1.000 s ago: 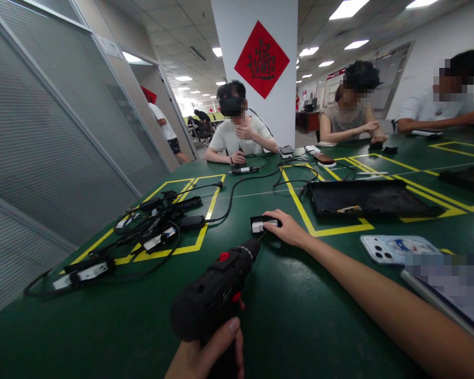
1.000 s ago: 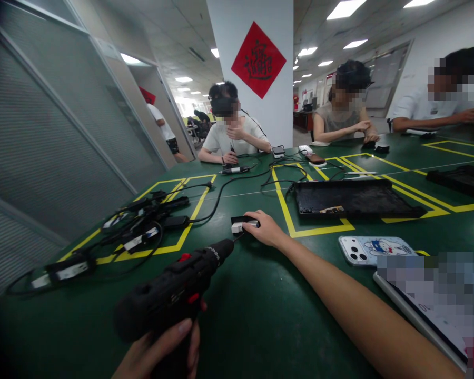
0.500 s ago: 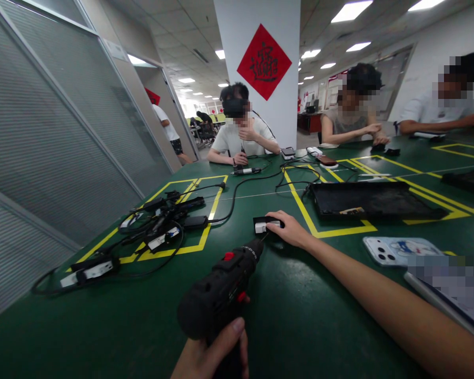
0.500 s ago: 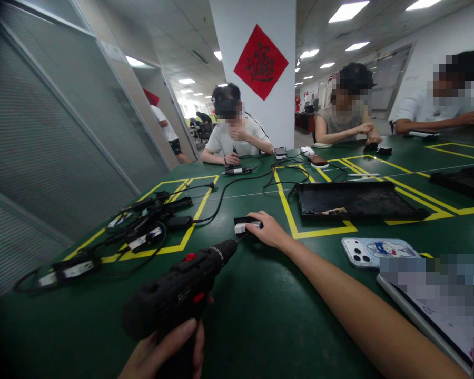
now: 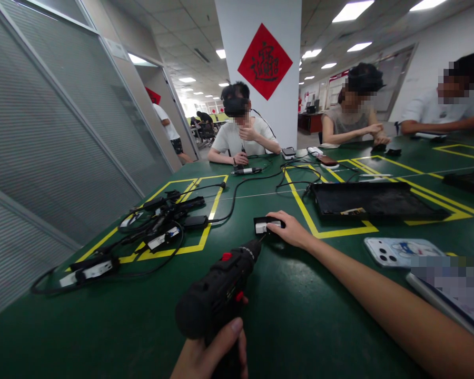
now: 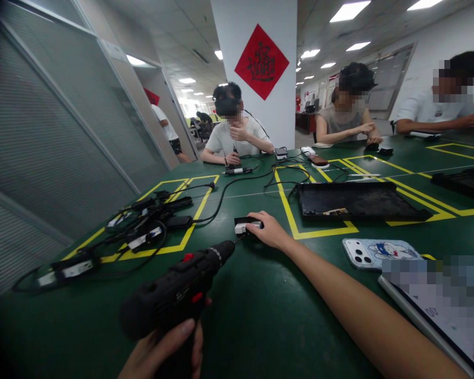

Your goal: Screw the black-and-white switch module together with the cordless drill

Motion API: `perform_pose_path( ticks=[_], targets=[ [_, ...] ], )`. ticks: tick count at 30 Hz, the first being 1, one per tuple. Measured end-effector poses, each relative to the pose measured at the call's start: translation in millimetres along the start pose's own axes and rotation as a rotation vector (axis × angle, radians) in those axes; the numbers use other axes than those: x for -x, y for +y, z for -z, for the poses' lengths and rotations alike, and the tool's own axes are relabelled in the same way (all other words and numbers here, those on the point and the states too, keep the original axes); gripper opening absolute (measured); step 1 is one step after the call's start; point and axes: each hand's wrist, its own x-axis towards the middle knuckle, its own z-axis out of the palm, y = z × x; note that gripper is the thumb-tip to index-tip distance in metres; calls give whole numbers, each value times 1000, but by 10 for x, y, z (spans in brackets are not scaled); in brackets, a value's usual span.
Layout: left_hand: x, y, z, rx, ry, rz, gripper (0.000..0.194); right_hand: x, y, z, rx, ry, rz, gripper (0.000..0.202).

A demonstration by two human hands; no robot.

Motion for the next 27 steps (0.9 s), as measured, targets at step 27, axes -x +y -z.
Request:
perform_pose_path(
  ticks=[27],
  targets=[
    [39, 339, 199, -826, 15, -319, 39, -9, 39, 16, -117, -5, 14, 33]
  ],
)
